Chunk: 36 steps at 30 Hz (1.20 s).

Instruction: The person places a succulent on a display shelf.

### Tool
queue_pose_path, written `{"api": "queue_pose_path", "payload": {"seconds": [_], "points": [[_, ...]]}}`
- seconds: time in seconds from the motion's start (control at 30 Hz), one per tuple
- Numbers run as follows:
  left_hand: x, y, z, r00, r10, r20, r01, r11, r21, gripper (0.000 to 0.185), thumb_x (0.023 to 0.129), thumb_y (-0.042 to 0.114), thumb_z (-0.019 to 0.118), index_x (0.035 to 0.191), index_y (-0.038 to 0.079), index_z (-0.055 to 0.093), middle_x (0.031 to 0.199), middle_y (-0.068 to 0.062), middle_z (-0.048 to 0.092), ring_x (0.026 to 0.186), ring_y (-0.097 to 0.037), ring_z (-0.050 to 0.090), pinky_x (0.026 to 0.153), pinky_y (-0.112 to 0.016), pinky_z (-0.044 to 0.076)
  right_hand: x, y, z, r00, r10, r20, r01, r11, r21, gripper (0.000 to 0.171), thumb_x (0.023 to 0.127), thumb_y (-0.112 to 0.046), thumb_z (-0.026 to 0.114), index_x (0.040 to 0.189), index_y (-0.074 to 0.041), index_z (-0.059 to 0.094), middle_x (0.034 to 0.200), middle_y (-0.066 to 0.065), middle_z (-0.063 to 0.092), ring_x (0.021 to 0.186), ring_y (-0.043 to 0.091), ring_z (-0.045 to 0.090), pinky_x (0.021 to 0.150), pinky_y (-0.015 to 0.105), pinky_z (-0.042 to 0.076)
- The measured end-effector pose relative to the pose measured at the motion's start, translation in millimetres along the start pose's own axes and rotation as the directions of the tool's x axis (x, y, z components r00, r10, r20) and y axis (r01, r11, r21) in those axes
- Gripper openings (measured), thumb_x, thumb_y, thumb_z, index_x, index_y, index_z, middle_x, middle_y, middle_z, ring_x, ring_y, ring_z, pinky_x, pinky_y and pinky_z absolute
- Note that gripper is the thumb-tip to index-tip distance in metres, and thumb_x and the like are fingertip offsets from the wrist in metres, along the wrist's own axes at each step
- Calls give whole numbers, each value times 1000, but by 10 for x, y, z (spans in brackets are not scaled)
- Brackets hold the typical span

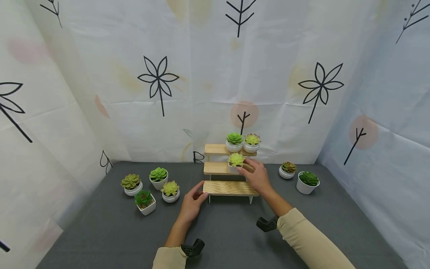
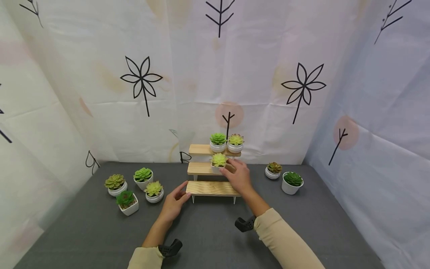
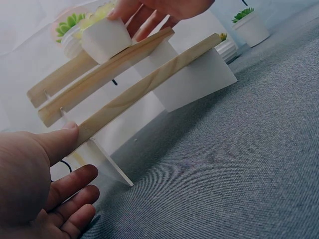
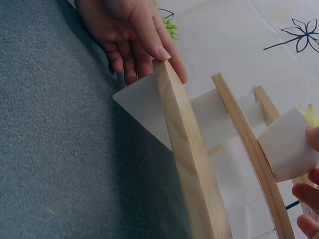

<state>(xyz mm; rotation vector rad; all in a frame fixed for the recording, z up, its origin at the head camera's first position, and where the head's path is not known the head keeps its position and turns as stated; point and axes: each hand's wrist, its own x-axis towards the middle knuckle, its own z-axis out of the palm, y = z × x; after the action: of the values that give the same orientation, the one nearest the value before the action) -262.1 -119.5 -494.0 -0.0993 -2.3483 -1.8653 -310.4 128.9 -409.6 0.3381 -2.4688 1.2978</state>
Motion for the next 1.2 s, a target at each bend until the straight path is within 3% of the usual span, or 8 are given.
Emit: {"api": "queue_pose_path", "payload": {"seconds": [0.23, 0.5, 0.73, 1.2], "points": [[-8, -15, -7, 999, 45, 1, -45, 999, 5, 53, 94, 30, 66, 142, 13, 53, 106, -12, 65, 95, -23, 60, 79, -38, 46, 10, 3, 8, 1000, 9, 16, -9, 1000, -5, 52, 89, -26, 71, 132, 1, 59, 133, 24, 52, 128, 41, 40, 102, 59, 30], [4, -7, 0, 1000, -15, 10, 15, 1000, 0, 52, 95, 24, 66, 143, 14, 51, 110, -12, 64, 100, -24, 59, 83, -39, 45, 22, 1, 46, 1000, 20, 19, -20, 1000, 13, 53, 90, -25, 70, 134, 3, 57, 134, 24, 51, 129, 40, 38, 103, 58, 29], [7, -9, 0, 1000, -13, 8, 13, 1000, -7, 52, 94, 23, 67, 143, 14, 51, 109, -12, 65, 98, -24, 59, 82, -39, 45, 27, 0, 54, 999, 29, 15, -30, 999, 20, 54, 90, -25, 70, 135, 2, 56, 136, 24, 49, 129, 40, 39, 103, 57, 29], [3, 10, -7, 1000, -24, 19, 24, 1000, -9, 51, 95, 24, 66, 143, 17, 51, 112, -11, 64, 101, -24, 59, 85, -40, 45, -116, 78, -23, 995, -46, -88, 56, 993, 107, 46, 91, -17, 70, 132, 0, 58, 133, 18, 56, 125, 37, 44, 102, 56, 30]]}}
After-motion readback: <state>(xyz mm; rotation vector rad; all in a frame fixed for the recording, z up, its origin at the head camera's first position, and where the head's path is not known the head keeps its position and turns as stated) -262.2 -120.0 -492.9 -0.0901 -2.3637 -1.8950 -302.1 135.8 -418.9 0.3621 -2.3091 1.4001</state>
